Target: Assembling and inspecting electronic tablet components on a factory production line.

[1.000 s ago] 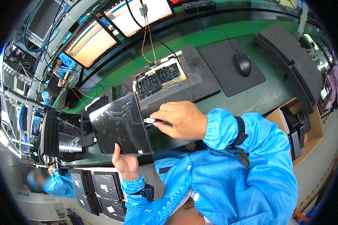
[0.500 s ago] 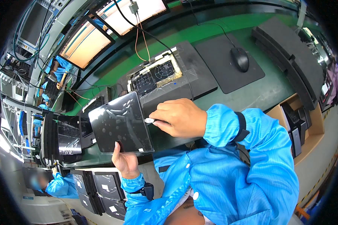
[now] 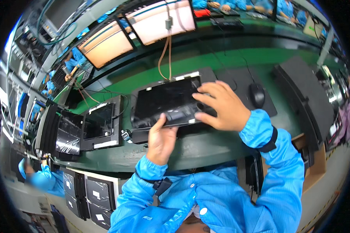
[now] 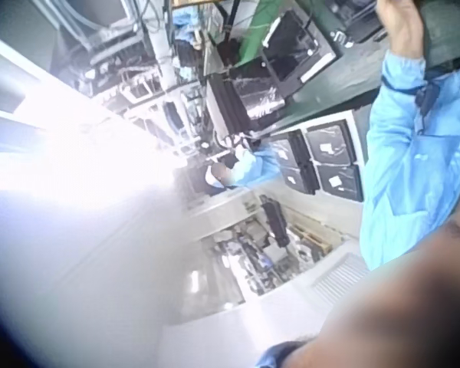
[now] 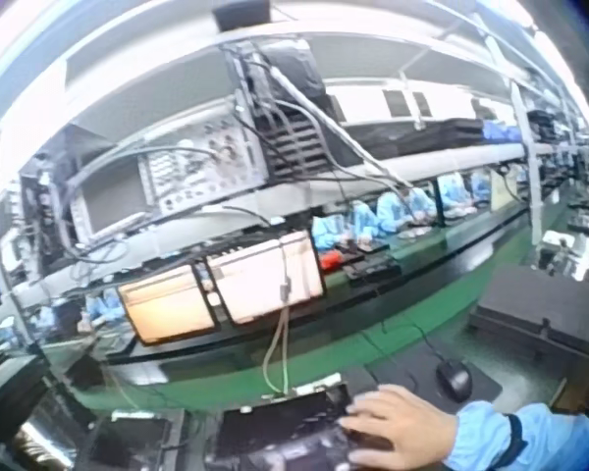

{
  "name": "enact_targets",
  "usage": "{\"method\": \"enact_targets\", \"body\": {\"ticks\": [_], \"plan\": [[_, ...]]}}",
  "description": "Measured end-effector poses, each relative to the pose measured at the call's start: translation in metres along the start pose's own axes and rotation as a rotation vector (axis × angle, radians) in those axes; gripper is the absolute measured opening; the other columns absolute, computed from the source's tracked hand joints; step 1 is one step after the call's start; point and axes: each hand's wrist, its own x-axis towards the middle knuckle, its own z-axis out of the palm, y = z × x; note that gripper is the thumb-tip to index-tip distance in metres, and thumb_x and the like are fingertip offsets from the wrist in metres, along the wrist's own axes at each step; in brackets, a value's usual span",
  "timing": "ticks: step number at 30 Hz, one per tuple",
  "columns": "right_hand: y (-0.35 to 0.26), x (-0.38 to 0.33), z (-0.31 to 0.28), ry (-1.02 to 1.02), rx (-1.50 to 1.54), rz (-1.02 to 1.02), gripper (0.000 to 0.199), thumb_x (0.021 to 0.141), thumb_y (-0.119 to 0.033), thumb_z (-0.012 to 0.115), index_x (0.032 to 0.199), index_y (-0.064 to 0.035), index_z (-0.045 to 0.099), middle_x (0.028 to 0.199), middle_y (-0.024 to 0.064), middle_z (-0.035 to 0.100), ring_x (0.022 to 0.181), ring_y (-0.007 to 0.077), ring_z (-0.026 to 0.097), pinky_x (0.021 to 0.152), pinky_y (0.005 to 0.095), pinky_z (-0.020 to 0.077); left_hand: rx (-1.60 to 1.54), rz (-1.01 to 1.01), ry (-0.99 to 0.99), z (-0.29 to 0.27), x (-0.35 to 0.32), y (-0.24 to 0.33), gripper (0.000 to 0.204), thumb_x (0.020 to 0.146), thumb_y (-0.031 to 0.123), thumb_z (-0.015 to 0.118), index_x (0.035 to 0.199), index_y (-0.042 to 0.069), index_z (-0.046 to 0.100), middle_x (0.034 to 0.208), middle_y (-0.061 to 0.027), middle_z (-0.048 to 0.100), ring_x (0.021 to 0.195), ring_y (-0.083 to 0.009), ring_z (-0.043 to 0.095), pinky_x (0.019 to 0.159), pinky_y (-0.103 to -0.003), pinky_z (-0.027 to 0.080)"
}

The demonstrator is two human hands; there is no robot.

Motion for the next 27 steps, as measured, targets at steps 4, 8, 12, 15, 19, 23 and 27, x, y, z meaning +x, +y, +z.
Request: {"method": "enact_targets", "body": {"ticks": [4, 8, 12, 15, 19, 23, 27], "plan": [[0.025, -0.016, 0.02, -0.058, -0.044, -0.049, 0.046, 0.086, -0.028, 0.079, 0.125, -0.0073, 0.067, 0.131, 0.0165, 0.062, 0.125, 0.037, 0.058, 0.105, 0.0485, 0.0466, -0.083, -0.037, 0.017, -0.001, 0.04, -0.021, 0.025, 0.105, 0.019, 0.059, 0.12, -0.001, 0.061, 0.124, -0.014, 0.068, 0.12, -0.0277, 0.063, 0.113, -0.043, 0.047], [0.036, -0.019, 0.031, -0.086, -0.068, -0.001, 0.035, 0.089, -0.022, 0.076, 0.12, -0.0072, 0.07, 0.126, 0.0138, 0.065, 0.118, 0.0337, 0.062, 0.096, 0.0433, 0.0532, -0.115, -0.111, -0.021, -0.009, 0.051, -0.021, 0.027, 0.104, 0.019, 0.059, 0.122, -0.002, 0.059, 0.128, -0.0179, 0.065, 0.123, -0.0308, 0.06, 0.115, -0.045, 0.044], [0.044, -0.023, 0.032, -0.092, -0.06, 0.043, 0.033, 0.089, -0.02, 0.076, 0.119, -0.007, 0.071, 0.126, 0.0135, 0.066, 0.114, 0.033, 0.065, 0.091, 0.0418, 0.0561, -0.138, -0.104, -0.017, -0.003, 0.056, -0.032, 0.031, 0.106, 0.024, 0.058, 0.123, -0.003, 0.059, 0.123, -0.0168, 0.067, 0.121, -0.0315, 0.062, 0.113, -0.047, 0.045], [0.048, -0.027, 0.033, -0.093, -0.066, 0.083, 0.035, 0.089, -0.019, 0.076, 0.121, -0.0064, 0.071, 0.127, 0.0142, 0.067, 0.112, 0.0333, 0.067, 0.09, 0.0415, 0.0575, -0.084, -0.258, -0.02, 0.008, 0.045, -0.018, 0.05, 0.107, 0.034, 0.055, 0.134, -0.008, 0.049, 0.129, -0.022, 0.064, 0.133, -0.0377, 0.053, 0.119, -0.05, 0.04], [0.05, -0.032, 0.038, -0.091, -0.105, 0.001, 0.033, 0.088, -0.018, 0.077, 0.118, -0.0053, 0.071, 0.122, 0.0124, 0.068, 0.107, 0.0316, 0.067, 0.086, 0.0415, 0.0553, 0.245, -0.696, -0.082, 0.007, 0.025, 0.023, 0.062, 0.106, 0.042, 0.053, 0.14, -0.009, 0.044, 0.13, -0.0261, 0.063, 0.122, -0.039, 0.063, 0.107, -0.05, 0.051], [0.041, -0.031, 0.037, -0.066, -0.094, -0.013, 0.031, 0.085, -0.018, 0.078, 0.112, -0.005, 0.072, 0.117, 0.0102, 0.068, 0.101, 0.0294, 0.065, 0.083, 0.0412, 0.052, 1.31, -0.024, -0.113, -0.005, -0.017, 0.033, 0.037, 0.096, 0.027, 0.072, 0.12, -0.002, 0.067, 0.12, -0.0172, 0.07, 0.099, -0.0292, 0.07, 0.089, -0.043, 0.056], [0.036, -0.03, 0.036, -0.083, -0.123, 0.009, 0.031, 0.085, -0.018, 0.078, 0.112, -0.0051, 0.071, 0.116, 0.0095, 0.067, 0.102, 0.0296, 0.064, 0.083, 0.0416, 0.0523, 1.964, 0.886, -0.21, -0.023, -0.016, 0.037, 0.048, 0.084, 0.021, 0.08, 0.124, -0.003, 0.066, 0.13, -0.021, 0.063, 0.123, -0.0365, 0.057, 0.104, -0.047, 0.045]]}}
